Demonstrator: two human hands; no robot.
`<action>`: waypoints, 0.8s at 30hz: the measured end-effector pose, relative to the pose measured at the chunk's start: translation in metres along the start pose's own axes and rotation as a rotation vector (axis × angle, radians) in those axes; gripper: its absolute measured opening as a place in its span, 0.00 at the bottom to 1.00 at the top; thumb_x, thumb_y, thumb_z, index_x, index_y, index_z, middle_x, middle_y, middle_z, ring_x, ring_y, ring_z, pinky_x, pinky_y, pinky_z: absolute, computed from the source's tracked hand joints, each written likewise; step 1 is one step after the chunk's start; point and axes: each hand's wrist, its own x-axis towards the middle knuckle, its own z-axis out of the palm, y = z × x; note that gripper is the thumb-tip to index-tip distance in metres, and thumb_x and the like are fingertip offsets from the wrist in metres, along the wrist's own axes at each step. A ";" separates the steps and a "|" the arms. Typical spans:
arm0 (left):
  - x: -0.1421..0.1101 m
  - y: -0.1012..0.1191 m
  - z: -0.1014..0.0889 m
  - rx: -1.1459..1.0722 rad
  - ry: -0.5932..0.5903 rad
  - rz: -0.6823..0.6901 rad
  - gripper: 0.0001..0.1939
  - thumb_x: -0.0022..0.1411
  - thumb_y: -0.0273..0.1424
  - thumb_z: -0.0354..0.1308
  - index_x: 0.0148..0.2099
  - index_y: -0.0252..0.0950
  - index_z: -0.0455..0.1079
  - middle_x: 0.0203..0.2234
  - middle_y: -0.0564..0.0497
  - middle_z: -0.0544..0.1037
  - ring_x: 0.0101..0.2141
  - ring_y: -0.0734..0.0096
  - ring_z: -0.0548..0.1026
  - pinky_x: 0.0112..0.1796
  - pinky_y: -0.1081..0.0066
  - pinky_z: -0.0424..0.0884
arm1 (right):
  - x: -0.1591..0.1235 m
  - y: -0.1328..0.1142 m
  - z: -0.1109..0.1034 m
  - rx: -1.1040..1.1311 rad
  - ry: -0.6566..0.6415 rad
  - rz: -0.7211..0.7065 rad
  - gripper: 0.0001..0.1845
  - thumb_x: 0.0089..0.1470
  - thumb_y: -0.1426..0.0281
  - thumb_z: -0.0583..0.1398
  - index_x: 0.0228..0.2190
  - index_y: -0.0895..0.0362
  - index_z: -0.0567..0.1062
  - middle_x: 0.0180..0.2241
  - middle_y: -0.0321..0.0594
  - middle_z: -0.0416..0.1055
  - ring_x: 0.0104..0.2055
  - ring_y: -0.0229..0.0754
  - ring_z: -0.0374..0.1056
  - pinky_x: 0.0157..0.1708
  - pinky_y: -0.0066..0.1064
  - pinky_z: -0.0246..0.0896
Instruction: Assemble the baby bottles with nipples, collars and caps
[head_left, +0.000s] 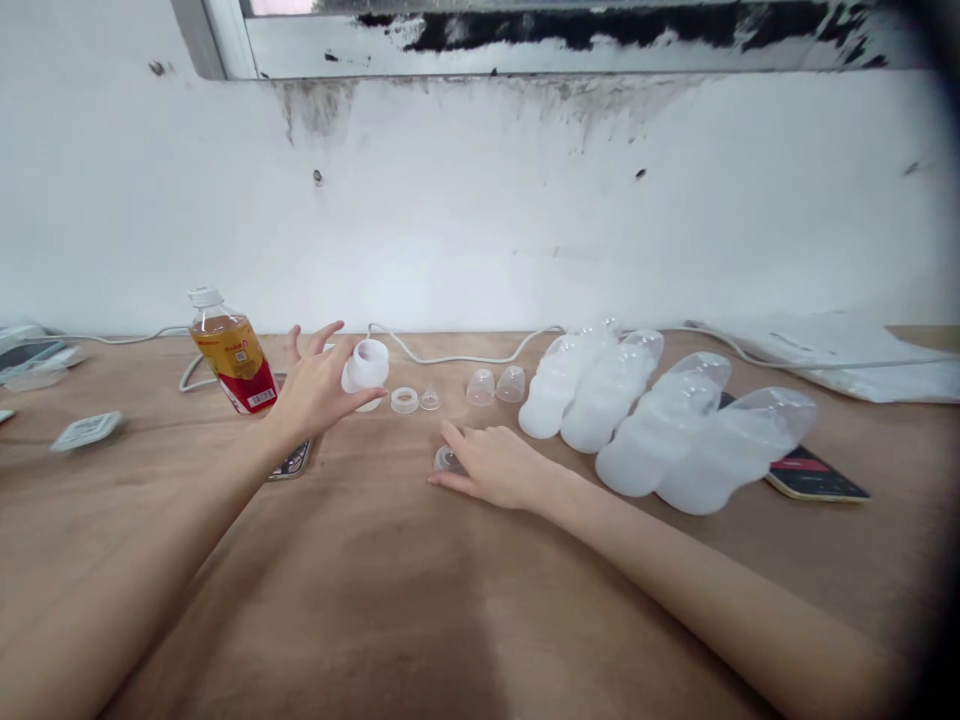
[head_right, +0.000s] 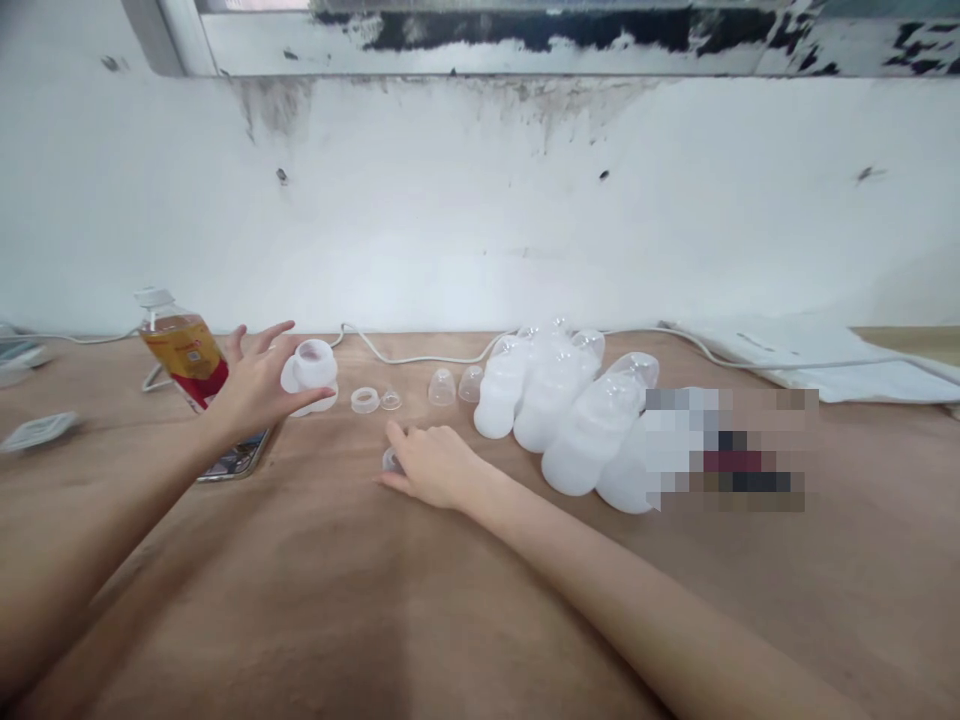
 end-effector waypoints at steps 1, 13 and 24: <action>-0.002 -0.003 0.005 0.018 0.020 -0.014 0.26 0.49 0.45 0.56 0.47 0.35 0.61 0.45 0.40 0.68 0.55 0.51 0.53 0.52 0.46 0.35 | 0.000 -0.001 0.003 0.012 0.010 0.000 0.21 0.54 0.55 0.48 0.38 0.59 0.62 0.33 0.44 0.71 0.30 0.46 0.69 0.22 0.29 0.51; -0.007 -0.022 0.032 -0.024 0.031 -0.179 0.26 0.46 0.47 0.57 0.43 0.36 0.62 0.53 0.39 0.56 0.54 0.48 0.51 0.51 0.46 0.43 | 0.001 -0.008 0.025 0.204 0.142 0.183 0.24 0.51 0.50 0.47 0.38 0.57 0.63 0.35 0.42 0.71 0.34 0.44 0.68 0.27 0.29 0.52; -0.006 -0.014 0.028 -0.014 0.025 -0.158 0.30 0.47 0.43 0.58 0.50 0.35 0.57 0.53 0.37 0.55 0.54 0.48 0.52 0.51 0.46 0.45 | 0.002 -0.005 0.023 0.284 0.160 0.181 0.13 0.56 0.61 0.46 0.36 0.57 0.63 0.33 0.39 0.71 0.32 0.41 0.68 0.26 0.28 0.50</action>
